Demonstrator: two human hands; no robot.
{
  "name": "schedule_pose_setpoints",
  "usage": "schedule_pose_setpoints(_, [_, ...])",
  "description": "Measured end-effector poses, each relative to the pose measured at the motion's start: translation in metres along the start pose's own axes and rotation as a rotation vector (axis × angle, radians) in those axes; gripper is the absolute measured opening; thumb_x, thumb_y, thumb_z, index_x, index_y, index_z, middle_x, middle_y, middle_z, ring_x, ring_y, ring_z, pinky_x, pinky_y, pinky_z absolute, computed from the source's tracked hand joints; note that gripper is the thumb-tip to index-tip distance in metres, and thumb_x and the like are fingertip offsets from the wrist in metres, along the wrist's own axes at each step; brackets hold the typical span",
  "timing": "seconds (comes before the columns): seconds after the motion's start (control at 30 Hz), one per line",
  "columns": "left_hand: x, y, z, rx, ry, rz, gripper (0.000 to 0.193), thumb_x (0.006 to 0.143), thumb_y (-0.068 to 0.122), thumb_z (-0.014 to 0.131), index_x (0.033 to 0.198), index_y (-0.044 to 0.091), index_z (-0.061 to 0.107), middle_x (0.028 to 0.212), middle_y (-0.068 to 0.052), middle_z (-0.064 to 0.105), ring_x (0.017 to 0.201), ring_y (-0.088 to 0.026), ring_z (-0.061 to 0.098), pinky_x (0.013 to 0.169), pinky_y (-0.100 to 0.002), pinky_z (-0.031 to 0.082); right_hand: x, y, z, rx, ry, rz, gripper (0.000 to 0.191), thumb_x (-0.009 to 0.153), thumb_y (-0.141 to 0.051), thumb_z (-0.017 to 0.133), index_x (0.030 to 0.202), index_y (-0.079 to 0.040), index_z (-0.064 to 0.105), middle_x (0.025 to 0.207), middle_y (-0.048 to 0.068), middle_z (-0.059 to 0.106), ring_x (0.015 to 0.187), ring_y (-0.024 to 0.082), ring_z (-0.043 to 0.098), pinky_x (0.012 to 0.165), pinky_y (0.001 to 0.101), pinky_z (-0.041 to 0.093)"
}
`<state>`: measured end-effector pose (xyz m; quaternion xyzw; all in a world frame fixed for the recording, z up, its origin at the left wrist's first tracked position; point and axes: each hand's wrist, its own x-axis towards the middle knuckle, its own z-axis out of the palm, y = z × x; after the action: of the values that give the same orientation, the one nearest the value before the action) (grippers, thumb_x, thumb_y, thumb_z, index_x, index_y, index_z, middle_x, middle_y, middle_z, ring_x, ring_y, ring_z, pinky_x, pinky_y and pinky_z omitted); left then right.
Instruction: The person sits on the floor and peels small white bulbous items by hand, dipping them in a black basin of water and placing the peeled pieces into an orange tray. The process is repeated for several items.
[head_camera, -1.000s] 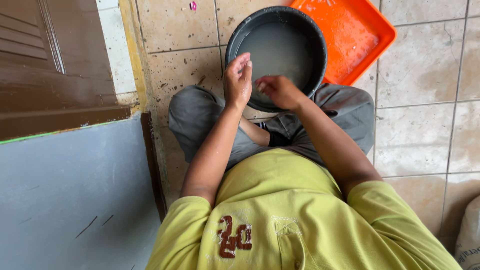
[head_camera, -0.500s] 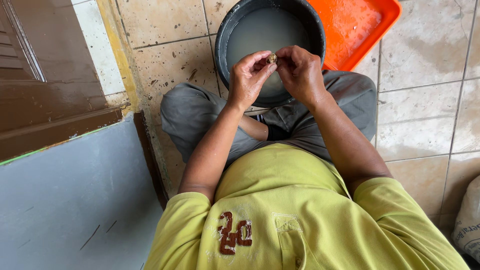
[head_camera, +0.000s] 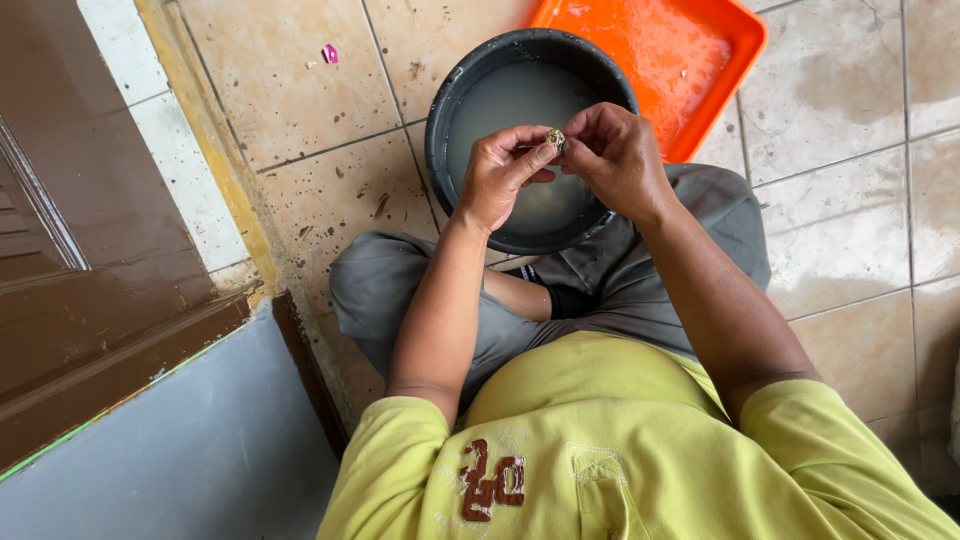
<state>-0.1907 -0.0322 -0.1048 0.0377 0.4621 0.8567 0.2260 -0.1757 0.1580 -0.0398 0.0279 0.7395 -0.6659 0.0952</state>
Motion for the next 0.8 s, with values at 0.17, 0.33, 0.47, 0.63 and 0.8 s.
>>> schedule_pose_setpoints(0.17, [0.001,0.000,-0.026,0.010,-0.018,-0.020,0.028,0.100,0.018,0.076,0.120,-0.001,0.072,0.104,-0.008,0.075,0.093,-0.015,0.072,0.079,-0.028,0.062,0.012,0.012,0.019,-0.043,-0.004,0.008,0.008,0.101,-0.001,0.066,0.101,0.002,0.060,0.090,0.005,0.068,0.078,0.008,0.067,0.070,0.0235,0.057])
schedule_pose_setpoints(0.33, [-0.012,-0.006,-0.024,-0.067,0.041,0.011,0.027,0.099,0.015,0.075,0.121,0.001,0.070,0.105,-0.007,0.075,0.092,-0.015,0.073,0.081,-0.029,0.063,0.005,0.014,0.023,0.026,-0.058,-0.036,0.006,0.103,-0.002,0.063,0.106,0.002,0.060,0.094,0.004,0.069,0.084,0.008,0.070,0.077,0.0232,0.061])
schedule_pose_setpoints(0.47, [-0.025,-0.008,-0.005,0.050,0.078,0.132,0.028,0.096,0.009,0.076,0.122,0.002,0.069,0.104,-0.006,0.074,0.092,-0.014,0.072,0.080,-0.028,0.064,-0.011,0.000,0.017,-0.072,-0.103,-0.147,0.012,0.103,-0.003,0.068,0.107,0.003,0.058,0.095,0.004,0.069,0.088,0.008,0.071,0.076,0.0226,0.059])
schedule_pose_setpoints(0.63, [-0.045,-0.015,0.023,0.193,0.114,0.269,0.027,0.098,0.004,0.077,0.124,0.001,0.070,0.105,-0.006,0.074,0.091,-0.011,0.069,0.082,-0.028,0.063,-0.034,-0.012,0.006,-0.241,-0.093,-0.173,0.012,0.102,-0.002,0.070,0.105,0.002,0.060,0.090,0.004,0.069,0.082,0.006,0.067,0.069,0.0211,0.054])
schedule_pose_setpoints(0.8, [-0.067,-0.024,0.043,0.092,0.156,0.174,0.029,0.101,0.008,0.073,0.128,0.000,0.068,0.107,-0.007,0.073,0.093,-0.013,0.071,0.085,-0.030,0.064,-0.053,0.006,-0.007,-0.170,-0.111,-0.228,0.008,0.100,0.002,0.068,0.105,0.004,0.061,0.090,0.005,0.067,0.080,0.006,0.063,0.069,0.0224,0.052])
